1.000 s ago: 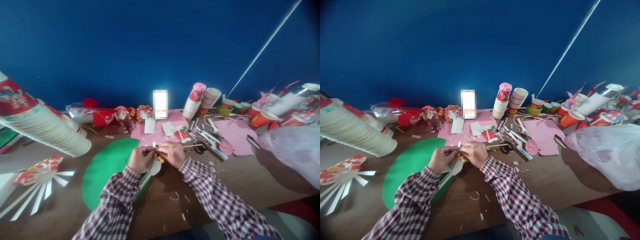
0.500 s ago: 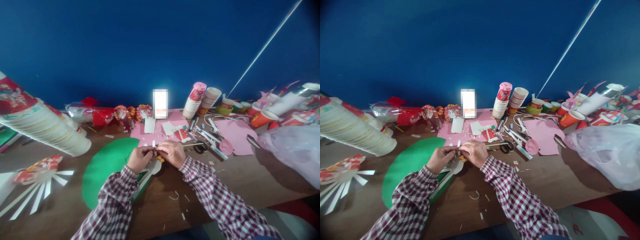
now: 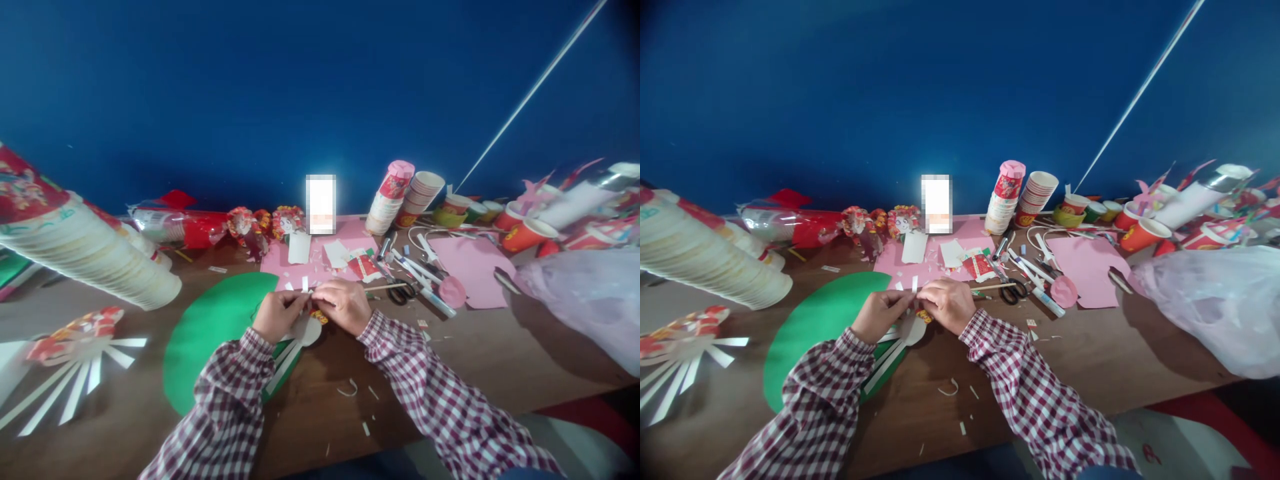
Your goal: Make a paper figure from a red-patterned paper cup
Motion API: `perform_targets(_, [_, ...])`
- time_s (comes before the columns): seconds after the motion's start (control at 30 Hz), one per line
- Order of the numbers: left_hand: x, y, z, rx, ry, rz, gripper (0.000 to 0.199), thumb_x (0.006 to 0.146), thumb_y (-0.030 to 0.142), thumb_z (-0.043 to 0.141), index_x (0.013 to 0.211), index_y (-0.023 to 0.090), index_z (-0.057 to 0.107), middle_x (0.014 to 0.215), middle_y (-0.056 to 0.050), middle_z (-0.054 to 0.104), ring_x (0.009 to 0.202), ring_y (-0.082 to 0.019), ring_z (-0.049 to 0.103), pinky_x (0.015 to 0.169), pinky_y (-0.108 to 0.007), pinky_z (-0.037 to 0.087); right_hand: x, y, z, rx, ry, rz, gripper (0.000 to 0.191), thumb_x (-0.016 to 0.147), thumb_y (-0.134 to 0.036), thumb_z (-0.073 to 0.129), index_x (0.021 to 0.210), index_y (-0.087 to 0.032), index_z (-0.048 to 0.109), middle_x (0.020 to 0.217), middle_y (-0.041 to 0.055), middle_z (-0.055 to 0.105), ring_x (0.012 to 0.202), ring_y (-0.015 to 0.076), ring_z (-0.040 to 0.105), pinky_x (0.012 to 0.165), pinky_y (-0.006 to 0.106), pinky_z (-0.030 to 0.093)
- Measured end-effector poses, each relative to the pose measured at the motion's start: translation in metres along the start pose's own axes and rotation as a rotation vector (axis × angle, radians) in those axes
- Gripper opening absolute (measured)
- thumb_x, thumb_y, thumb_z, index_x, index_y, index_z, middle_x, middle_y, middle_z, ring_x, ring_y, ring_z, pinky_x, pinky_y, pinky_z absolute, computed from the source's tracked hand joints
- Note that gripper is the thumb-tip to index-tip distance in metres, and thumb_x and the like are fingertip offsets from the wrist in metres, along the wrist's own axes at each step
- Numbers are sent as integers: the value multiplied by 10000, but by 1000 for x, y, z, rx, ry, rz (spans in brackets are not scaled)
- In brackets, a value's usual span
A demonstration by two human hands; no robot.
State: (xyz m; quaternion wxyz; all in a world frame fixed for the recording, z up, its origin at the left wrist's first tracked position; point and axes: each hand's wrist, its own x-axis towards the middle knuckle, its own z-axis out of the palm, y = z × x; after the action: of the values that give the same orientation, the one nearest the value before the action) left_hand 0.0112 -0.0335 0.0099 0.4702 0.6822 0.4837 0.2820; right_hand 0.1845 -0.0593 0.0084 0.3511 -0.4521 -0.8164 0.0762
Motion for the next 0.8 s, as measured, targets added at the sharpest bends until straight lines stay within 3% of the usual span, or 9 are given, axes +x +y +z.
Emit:
perform_targets(0.27, [1,-4,0,-17,-57,-46,362,722,434,513,694,105,662,547,-8,583,486,-105,485,433,-184,367,0,0,1,-8,-14,-3,121,817,-204,536,842,-201,654,882,32,668,808,147,585,745,259,437])
perform_targets(0.8, [1,-2,0,106,15,40,311,730,376,506,672,125,680,548,-6,596,533,-116,507,479,-182,374,1,-3,0,-33,-44,2,158,848,-249,500,881,-202,648,890,34,665,812,142,584,734,244,437])
